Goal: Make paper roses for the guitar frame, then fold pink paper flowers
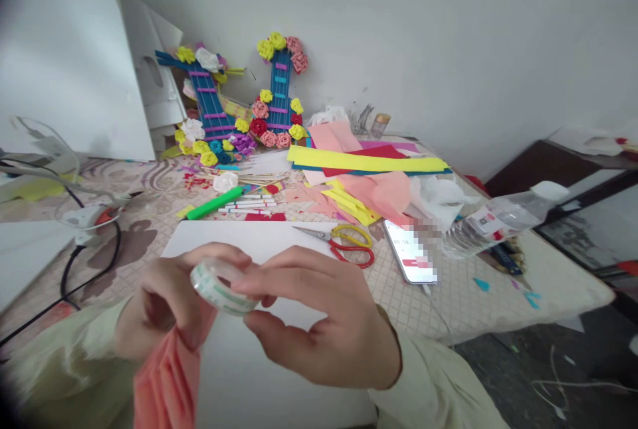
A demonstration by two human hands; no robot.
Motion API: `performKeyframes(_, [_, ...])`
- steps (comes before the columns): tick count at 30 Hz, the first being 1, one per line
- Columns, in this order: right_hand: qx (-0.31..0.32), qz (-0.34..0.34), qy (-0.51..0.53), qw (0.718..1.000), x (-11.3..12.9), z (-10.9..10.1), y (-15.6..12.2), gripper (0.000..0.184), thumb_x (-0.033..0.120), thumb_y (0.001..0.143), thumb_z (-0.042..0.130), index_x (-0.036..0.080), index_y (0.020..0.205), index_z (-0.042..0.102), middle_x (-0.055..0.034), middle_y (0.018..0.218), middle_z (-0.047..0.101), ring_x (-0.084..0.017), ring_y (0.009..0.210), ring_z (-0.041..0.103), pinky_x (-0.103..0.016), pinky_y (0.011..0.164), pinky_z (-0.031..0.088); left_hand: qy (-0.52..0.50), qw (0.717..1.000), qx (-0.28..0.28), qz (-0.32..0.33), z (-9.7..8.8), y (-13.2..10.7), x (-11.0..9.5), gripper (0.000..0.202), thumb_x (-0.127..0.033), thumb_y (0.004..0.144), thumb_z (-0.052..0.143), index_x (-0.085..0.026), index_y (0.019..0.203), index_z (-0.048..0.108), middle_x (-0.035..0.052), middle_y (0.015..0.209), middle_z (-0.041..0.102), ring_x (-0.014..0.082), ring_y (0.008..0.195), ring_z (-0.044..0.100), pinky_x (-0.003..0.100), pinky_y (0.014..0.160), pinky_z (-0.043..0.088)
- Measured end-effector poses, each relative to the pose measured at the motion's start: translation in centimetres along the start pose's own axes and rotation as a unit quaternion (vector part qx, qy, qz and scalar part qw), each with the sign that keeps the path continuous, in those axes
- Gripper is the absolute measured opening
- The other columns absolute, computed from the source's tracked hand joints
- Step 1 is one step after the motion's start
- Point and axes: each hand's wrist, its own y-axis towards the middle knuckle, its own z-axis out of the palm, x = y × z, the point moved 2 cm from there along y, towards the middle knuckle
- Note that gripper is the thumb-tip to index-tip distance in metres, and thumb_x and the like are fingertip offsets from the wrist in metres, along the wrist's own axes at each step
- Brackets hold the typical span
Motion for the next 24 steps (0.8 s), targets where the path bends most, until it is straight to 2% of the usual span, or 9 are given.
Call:
performKeyframes(3, [-0.005,0.009,-0.004,1.0,0.2,-0.1,-0.1,0.031,0.004,0.067,0.062,0.016,0.096,0.059,-0.0032,0.081,0.061,-0.011,0.07,0.056,-0.023,0.063,0.048,0.023,0.999,-0.009,0.027,-0.1,0.3,-0.7,0.003,-0.014,0.069,0.061,-0.014,0.071,0.06,0.0103,0.123,0.041,0.0256,0.101,0.054,0.034,0.077,0.051])
performKeyframes(7, [-0.005,0.018,0.014,1.0,0.3,0.0,-0.3,0.028,0.005,0.068,0.061,0.013,0.095,0.059,-0.003,0.076,0.06,-0.011,0.068,0.055,-0.023,0.061,0.047,0.101,0.993,-0.011,0.067,-0.2,1.0,-1.4,0.009,-0.01,0.069,0.06,-0.012,0.078,0.061,0.0134,0.109,0.049,0.0194,0.086,0.059,0.03,0.073,0.052])
performKeyframes(10, [-0.002,0.024,0.02,1.0,0.3,0.0,-0.4,0.028,0.006,0.069,0.059,0.013,0.096,0.057,-0.0029,0.077,0.059,-0.011,0.068,0.055,-0.024,0.061,0.047,0.119,0.99,0.007,0.073,-0.4,1.3,-1.5,0.01,-0.009,0.069,0.059,-0.009,0.079,0.061,0.014,0.098,0.054,0.0178,0.079,0.06,0.026,0.069,0.053])
performKeyframes(15, [0.055,0.012,-0.045,0.997,0.7,-0.1,-0.3,0.029,0.002,0.066,0.053,0.014,0.093,0.057,-0.0022,0.076,0.059,-0.01,0.068,0.055,-0.021,0.062,0.047,0.134,0.986,0.066,0.071,-0.1,1.4,-1.8,0.014,-0.008,0.071,0.055,-0.011,0.083,0.061,0.015,0.093,0.058,0.0192,0.08,0.061,0.028,0.07,0.052])
performKeyframes(19, [0.08,0.013,-0.052,0.995,1.0,-0.2,0.0,0.025,0.002,0.066,0.052,0.015,0.087,0.055,-0.0028,0.073,0.059,-0.011,0.068,0.056,-0.02,0.061,0.048,0.135,0.984,0.095,0.07,0.1,2.0,-2.2,0.017,-0.004,0.069,0.054,-0.01,0.083,0.061,0.0168,0.091,0.06,0.0198,0.081,0.061,0.027,0.071,0.052])
performKeyframes(24, [0.044,-0.023,-0.044,0.998,1.3,0.0,0.1,0.022,0.003,0.068,0.054,0.017,0.085,0.056,-0.0034,0.073,0.062,-0.011,0.066,0.057,-0.019,0.059,0.05,0.13,0.985,0.084,0.074,0.1,2.3,-2.7,0.017,-0.005,0.069,0.055,-0.011,0.084,0.061,0.0154,0.088,0.061,0.0196,0.08,0.062,0.026,0.07,0.052])
